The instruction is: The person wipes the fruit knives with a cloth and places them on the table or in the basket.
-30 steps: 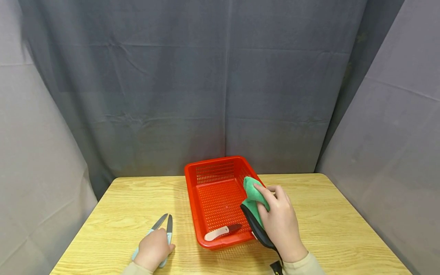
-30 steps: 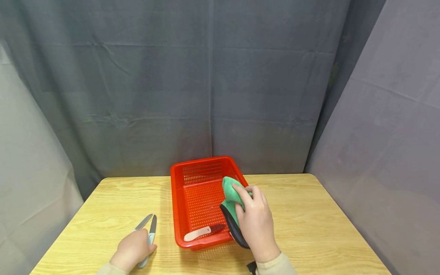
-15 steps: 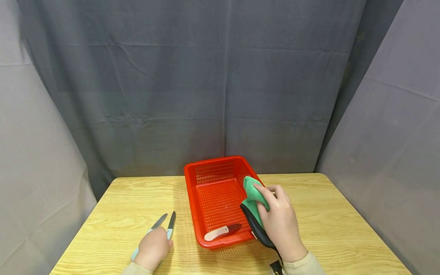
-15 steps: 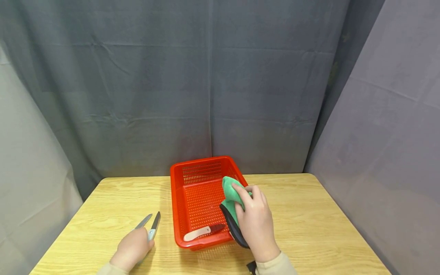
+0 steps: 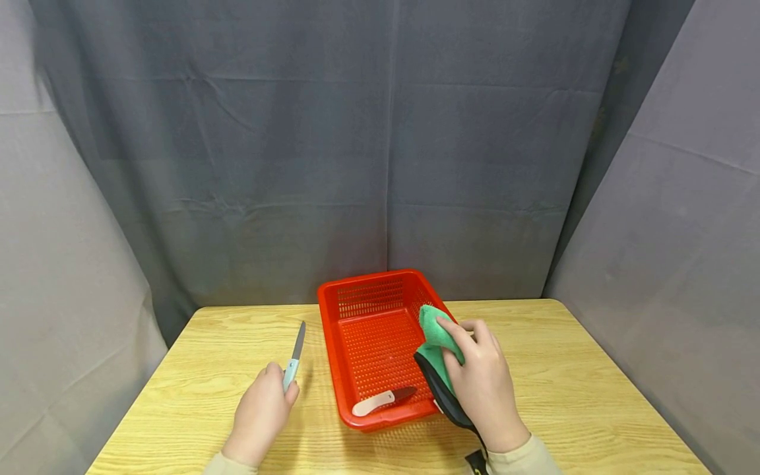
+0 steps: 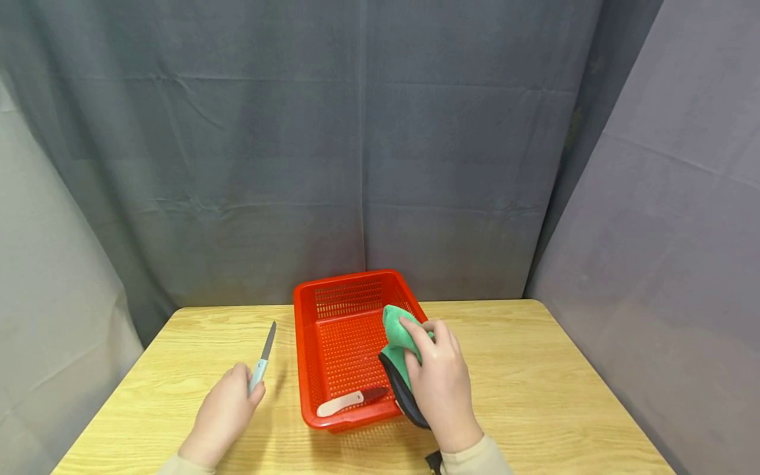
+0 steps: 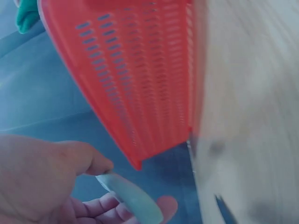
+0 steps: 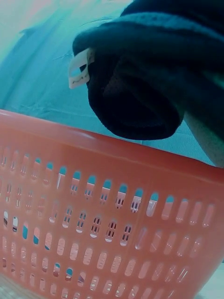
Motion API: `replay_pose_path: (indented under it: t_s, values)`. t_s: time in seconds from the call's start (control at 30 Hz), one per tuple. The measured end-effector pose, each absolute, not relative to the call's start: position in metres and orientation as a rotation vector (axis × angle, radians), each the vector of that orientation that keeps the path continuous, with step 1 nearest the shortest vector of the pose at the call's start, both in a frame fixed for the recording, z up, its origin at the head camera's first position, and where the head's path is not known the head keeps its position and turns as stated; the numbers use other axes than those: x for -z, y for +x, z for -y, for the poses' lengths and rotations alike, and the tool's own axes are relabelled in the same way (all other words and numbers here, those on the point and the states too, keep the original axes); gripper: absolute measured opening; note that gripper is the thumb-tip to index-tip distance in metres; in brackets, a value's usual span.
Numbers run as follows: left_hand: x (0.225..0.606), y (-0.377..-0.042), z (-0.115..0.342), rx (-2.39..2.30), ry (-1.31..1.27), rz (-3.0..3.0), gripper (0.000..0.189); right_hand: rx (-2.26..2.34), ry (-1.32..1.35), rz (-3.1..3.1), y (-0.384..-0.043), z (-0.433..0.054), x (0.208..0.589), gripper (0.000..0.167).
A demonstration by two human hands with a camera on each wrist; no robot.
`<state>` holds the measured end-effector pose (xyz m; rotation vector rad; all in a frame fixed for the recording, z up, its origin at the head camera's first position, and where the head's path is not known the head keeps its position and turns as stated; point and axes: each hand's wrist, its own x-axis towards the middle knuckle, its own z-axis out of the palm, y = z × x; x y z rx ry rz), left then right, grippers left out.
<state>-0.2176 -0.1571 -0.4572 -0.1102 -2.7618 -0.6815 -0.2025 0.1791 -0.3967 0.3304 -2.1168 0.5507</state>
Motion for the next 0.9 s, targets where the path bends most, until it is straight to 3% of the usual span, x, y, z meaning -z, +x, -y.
replay_pose_path:
  t_s: [0.4,0.9]
  values:
    - [0.425,-0.203,0.131,0.843,-0.127,2.647,0.015,-0.546,0.332,2.127,-0.202,-0.177,0.397,0.052]
    - [0.409,-0.188,0.102,0.876,-0.263,2.408,0.018,-0.534,0.395,2.102,-0.200,-0.173,0.397,0.055]
